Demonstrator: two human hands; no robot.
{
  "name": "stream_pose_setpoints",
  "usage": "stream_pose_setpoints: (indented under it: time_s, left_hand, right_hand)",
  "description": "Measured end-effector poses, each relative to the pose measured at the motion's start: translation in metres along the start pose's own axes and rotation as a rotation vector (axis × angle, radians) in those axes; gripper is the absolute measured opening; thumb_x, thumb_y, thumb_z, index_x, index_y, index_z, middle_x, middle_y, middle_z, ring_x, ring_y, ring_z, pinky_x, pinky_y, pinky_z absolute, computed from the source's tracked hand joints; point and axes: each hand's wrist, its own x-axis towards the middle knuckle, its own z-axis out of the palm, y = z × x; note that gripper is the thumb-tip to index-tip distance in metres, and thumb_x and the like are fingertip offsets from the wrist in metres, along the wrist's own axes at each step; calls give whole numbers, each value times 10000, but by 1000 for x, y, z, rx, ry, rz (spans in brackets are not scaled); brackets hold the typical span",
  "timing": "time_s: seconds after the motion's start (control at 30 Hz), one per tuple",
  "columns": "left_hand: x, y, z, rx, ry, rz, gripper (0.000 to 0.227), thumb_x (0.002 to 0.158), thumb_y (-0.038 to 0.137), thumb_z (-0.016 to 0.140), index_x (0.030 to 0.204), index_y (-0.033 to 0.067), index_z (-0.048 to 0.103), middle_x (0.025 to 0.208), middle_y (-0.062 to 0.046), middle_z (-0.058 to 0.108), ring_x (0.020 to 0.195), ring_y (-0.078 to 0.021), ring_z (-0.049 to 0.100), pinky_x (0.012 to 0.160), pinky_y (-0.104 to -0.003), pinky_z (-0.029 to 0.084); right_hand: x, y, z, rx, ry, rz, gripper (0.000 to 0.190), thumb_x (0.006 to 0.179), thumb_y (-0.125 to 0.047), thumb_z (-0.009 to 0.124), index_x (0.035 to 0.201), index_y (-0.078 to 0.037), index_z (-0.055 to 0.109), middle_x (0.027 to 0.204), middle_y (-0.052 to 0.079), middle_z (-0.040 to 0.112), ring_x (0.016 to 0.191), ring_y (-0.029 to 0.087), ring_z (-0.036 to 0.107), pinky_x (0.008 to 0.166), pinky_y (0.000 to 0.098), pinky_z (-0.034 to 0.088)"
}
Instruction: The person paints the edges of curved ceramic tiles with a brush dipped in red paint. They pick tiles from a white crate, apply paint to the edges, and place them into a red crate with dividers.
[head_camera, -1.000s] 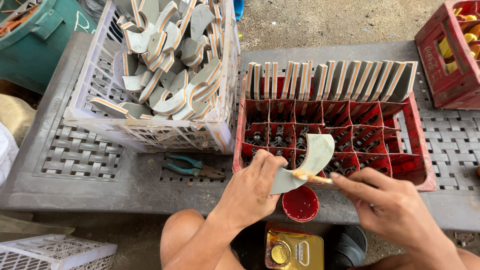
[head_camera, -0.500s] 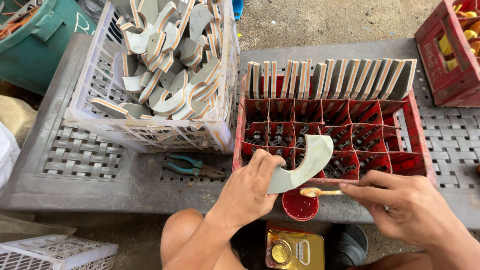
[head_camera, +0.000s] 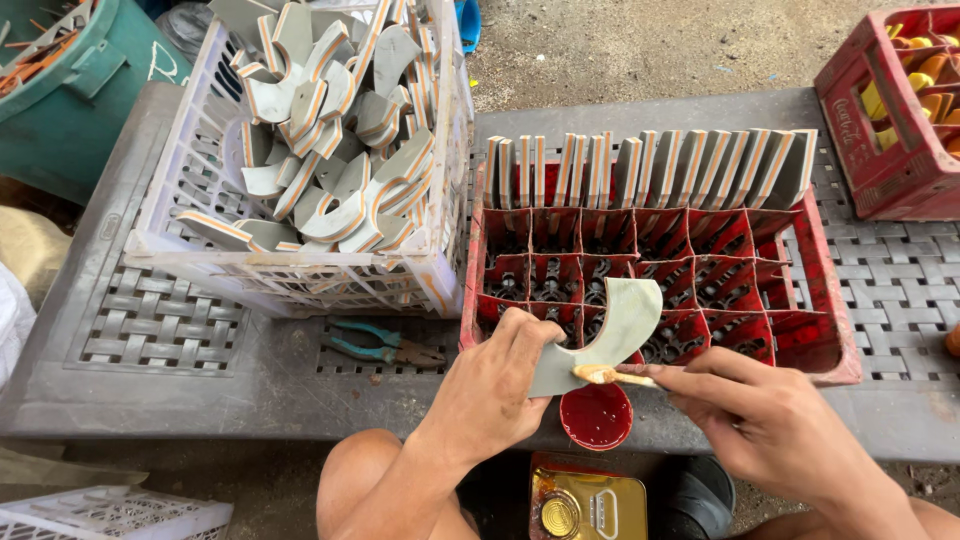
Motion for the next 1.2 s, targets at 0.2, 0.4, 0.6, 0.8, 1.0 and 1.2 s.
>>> stream_pose_setpoints:
  time_s: [0.2, 0.4, 0.6, 0.8, 1.0, 1.2]
  left_hand:
    - [-3, -2, -2, 31, -12, 55, 609, 696, -5, 764, 1235, 91, 499, 1136, -124, 600, 911, -363, 691, 676, -440, 569]
    - [-5, -3, 1, 9, -59, 78, 605, 695, 20, 782, 1232, 105, 519, 1133, -115, 629, 911, -358, 695, 681, -444, 562]
    - [10, 25, -12, -144, -106, -274, 706, 702, 206, 888, 1269, 61, 493, 1084, -137, 651, 989, -336, 723, 812, -414, 578]
    - [81, 50, -41, -10, -304, -122, 662, 771, 287, 852, 1252, -27, 522, 1116, -222, 664, 1021, -376, 692, 840, -449, 555]
    - [211, 86, -19, 155, -394, 38, 536, 775, 335, 837, 1142, -1, 638, 956, -203, 758, 925, -333, 749, 807, -437, 572]
    - [314, 96, 32, 339, -477, 108, 580, 802, 475, 849, 1047, -15, 658, 975, -223, 730, 945, -341, 723, 804, -442, 565]
  right_hand:
    - [4, 5, -24, -217, 370, 1, 345, 853, 58, 666, 1146, -97, 762, 967, 68, 738, 752, 173, 716, 655, 310, 564]
    - [-2, 21, -31, -138, 202, -39, 357, 719, 15, 733, 1043, -115, 812, 806, 48, 735, 637, 174, 689, 559, 329, 547]
    - [-8, 37, -75, -257, 639, 135, 283, 931, -18, 739, 1212, -51, 752, 836, 106, 665, 649, 150, 571, 621, 314, 447]
    - [-38, 54, -96, -204, 755, 253, 288, 933, -28, 745, 1222, -35, 743, 767, 89, 603, 632, 153, 487, 580, 295, 386]
    - [-48, 80, -108, -104, 748, 296, 289, 966, -80, 747, 1256, -81, 751, 756, 46, 598, 676, 124, 492, 627, 287, 405]
    - [-56, 104, -116, -20, 741, 312, 293, 948, -78, 739, 1241, -80, 750, 800, 39, 666, 705, 107, 559, 657, 265, 453]
